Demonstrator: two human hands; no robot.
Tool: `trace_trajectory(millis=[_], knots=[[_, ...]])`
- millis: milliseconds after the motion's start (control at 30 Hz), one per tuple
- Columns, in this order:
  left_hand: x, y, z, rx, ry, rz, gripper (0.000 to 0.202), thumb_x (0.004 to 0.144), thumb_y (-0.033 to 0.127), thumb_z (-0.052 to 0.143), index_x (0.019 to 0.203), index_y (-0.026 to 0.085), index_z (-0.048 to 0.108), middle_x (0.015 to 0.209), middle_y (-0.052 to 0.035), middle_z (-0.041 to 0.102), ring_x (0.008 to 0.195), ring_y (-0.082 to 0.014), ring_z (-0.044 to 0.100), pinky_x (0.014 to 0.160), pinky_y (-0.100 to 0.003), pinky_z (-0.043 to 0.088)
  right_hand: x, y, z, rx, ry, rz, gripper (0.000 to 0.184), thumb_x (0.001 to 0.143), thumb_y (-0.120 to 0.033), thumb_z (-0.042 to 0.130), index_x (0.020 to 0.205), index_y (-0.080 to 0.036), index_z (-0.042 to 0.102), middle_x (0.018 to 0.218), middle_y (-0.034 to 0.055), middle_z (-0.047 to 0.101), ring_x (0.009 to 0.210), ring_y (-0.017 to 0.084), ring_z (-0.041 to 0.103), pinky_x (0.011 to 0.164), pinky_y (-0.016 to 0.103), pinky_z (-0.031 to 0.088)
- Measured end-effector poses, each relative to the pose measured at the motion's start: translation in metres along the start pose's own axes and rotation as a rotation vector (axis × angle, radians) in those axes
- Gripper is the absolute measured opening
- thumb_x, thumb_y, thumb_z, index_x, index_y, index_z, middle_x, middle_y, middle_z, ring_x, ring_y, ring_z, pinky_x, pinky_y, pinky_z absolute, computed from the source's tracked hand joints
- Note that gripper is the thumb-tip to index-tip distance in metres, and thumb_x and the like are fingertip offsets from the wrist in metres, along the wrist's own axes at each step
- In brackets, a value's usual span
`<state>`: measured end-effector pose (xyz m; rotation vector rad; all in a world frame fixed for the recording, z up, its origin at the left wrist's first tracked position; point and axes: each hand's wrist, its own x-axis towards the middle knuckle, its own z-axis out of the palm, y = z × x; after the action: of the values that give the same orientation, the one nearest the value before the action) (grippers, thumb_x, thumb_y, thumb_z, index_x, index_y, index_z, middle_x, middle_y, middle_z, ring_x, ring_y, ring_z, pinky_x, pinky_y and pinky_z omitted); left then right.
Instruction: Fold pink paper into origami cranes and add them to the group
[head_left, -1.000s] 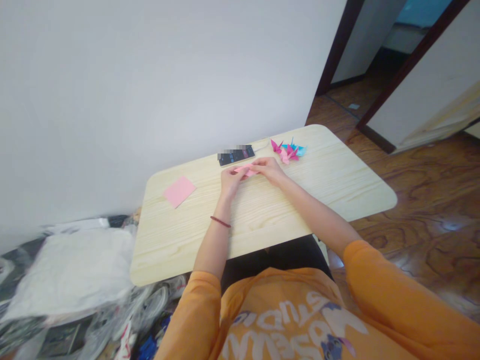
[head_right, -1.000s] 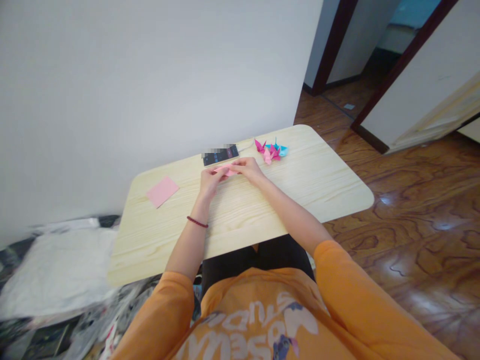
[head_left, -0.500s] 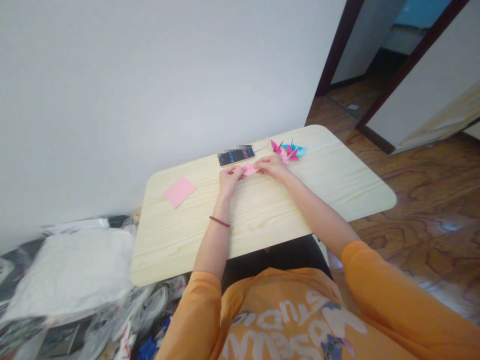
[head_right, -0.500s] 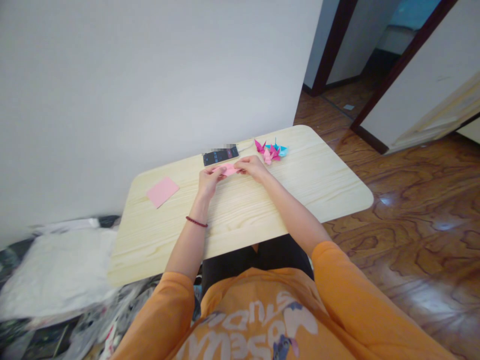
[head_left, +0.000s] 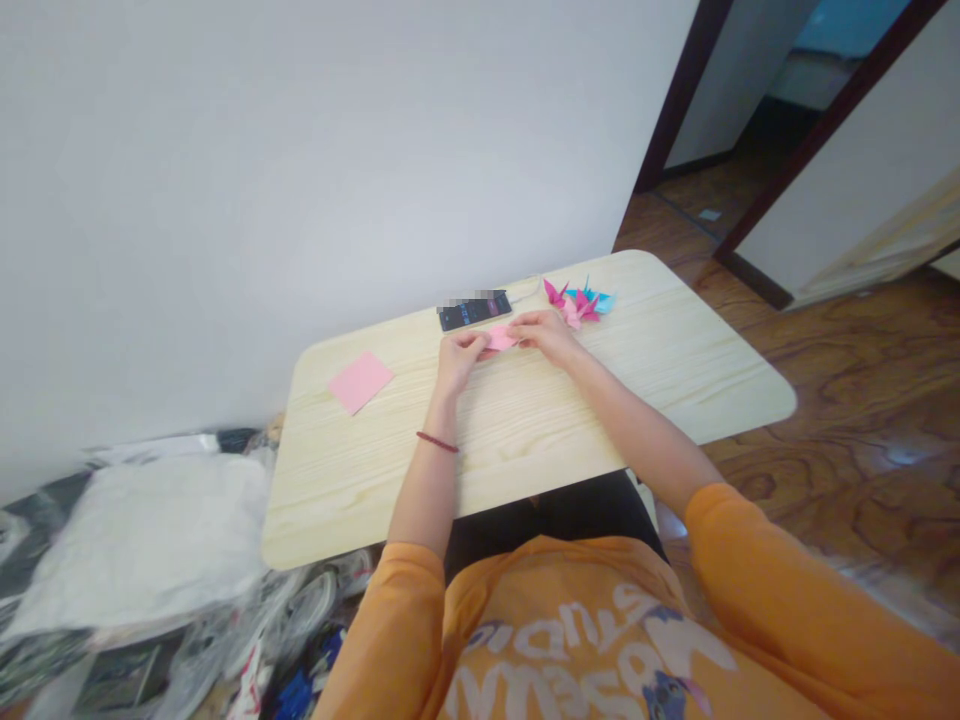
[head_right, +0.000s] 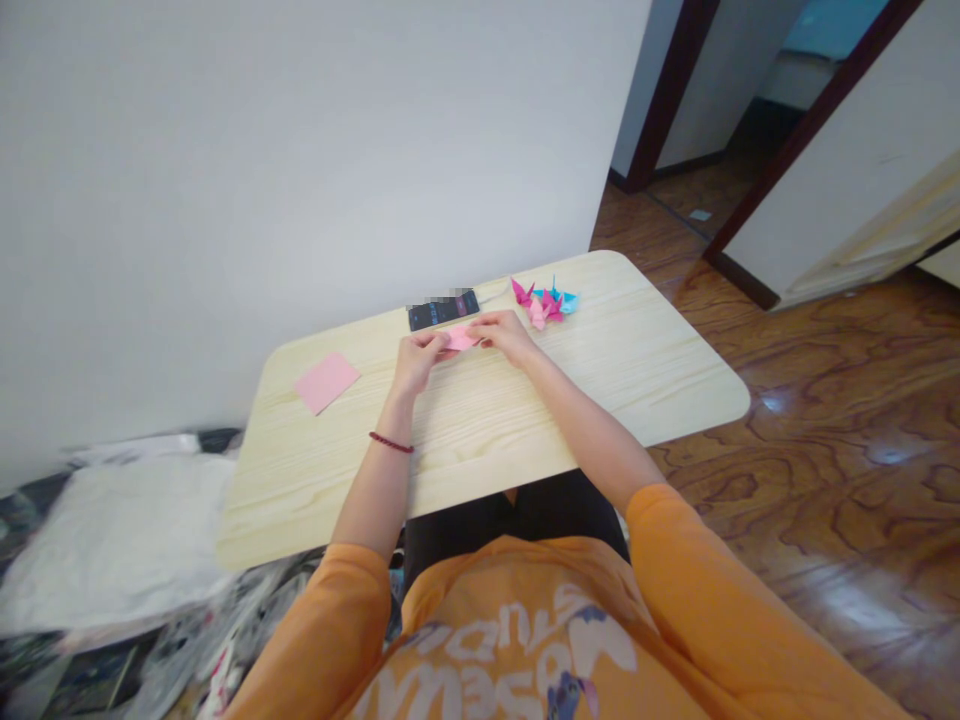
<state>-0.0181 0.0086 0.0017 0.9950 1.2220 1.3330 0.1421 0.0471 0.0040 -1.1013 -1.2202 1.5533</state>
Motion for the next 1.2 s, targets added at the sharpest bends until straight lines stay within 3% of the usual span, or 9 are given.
trace_trajectory(millis=[167, 267, 433, 567, 733, 1000, 1200], knots=[[0.001, 0.003, -0.005, -0.02, -0.116, -0.011, 0.024, 0.068, 0.036, 0.069, 0.067, 0.012, 0.068, 0.074, -0.006, 0.072, 0.071, -0.0159, 0.068, 0.072, -0.03, 0.057, 0.003, 0.002, -0.003, -0.002, 0.047, -0.03, 0.022, 0.051, -0.028, 0.081, 0.062, -0.015, 0.066, 0.062, 0.0015, 0.065, 0.059, 0.011, 0.058, 0.052, 0.022, 0.043], [-0.001, 0.003, -0.003, -0.018, -0.089, 0.032, 0.031, 0.069, 0.043, 0.071, 0.077, 0.013, 0.07, 0.079, -0.0072, 0.072, 0.072, -0.0155, 0.068, 0.07, -0.029, 0.057, 0.004, 0.005, -0.003, -0.015, 0.072, -0.087, 0.025, 0.052, -0.034, 0.08, 0.063, -0.017, 0.066, 0.063, 0.0018, 0.066, 0.06, 0.012, 0.059, 0.052, 0.021, 0.043], [-0.005, 0.0, 0.005, 0.062, -0.036, 0.107, 0.032, 0.061, 0.038, 0.079, 0.079, 0.013, 0.072, 0.078, -0.0058, 0.072, 0.067, -0.0129, 0.065, 0.066, -0.026, 0.056, -0.001, 0.005, 0.001, -0.084, 0.033, -0.186, 0.03, 0.056, -0.04, 0.079, 0.07, -0.017, 0.067, 0.065, 0.0021, 0.066, 0.058, 0.012, 0.057, 0.053, 0.024, 0.043], [-0.004, -0.002, 0.008, 0.043, 0.002, 0.129, 0.03, 0.062, 0.037, 0.077, 0.079, 0.013, 0.073, 0.075, -0.0052, 0.071, 0.065, -0.013, 0.064, 0.064, -0.026, 0.055, -0.009, -0.002, 0.005, -0.167, -0.01, -0.335, 0.034, 0.062, -0.04, 0.077, 0.089, -0.019, 0.071, 0.077, 0.0029, 0.069, 0.075, 0.016, 0.063, 0.067, 0.027, 0.048], [-0.005, 0.0, 0.008, 0.016, -0.008, 0.15, 0.03, 0.062, 0.037, 0.078, 0.081, 0.014, 0.073, 0.077, -0.0049, 0.071, 0.068, -0.0133, 0.065, 0.067, -0.027, 0.056, -0.015, -0.007, 0.006, -0.271, -0.011, -0.502, 0.021, 0.071, -0.035, 0.071, 0.087, -0.021, 0.074, 0.092, 0.0058, 0.072, 0.088, 0.019, 0.063, 0.076, 0.03, 0.047], [-0.007, 0.002, 0.01, 0.029, 0.036, 0.228, 0.028, 0.062, 0.037, 0.078, 0.079, 0.015, 0.074, 0.074, -0.0036, 0.071, 0.066, -0.0132, 0.064, 0.065, -0.027, 0.057, -0.017, -0.011, 0.006, -0.389, 0.026, -0.478, 0.014, 0.075, -0.031, 0.069, 0.084, -0.022, 0.076, 0.086, 0.0053, 0.071, 0.084, 0.019, 0.061, 0.077, 0.031, 0.047], [-0.007, 0.002, 0.011, 0.049, 0.08, 0.269, 0.025, 0.062, 0.036, 0.079, 0.076, 0.015, 0.073, 0.073, -0.0031, 0.071, 0.064, -0.0127, 0.064, 0.065, -0.027, 0.057, -0.015, -0.009, 0.005, -0.457, 0.04, -0.592, 0.013, 0.078, -0.032, 0.067, 0.083, -0.023, 0.076, 0.086, 0.0056, 0.068, 0.084, 0.019, 0.059, 0.076, 0.032, 0.047]])
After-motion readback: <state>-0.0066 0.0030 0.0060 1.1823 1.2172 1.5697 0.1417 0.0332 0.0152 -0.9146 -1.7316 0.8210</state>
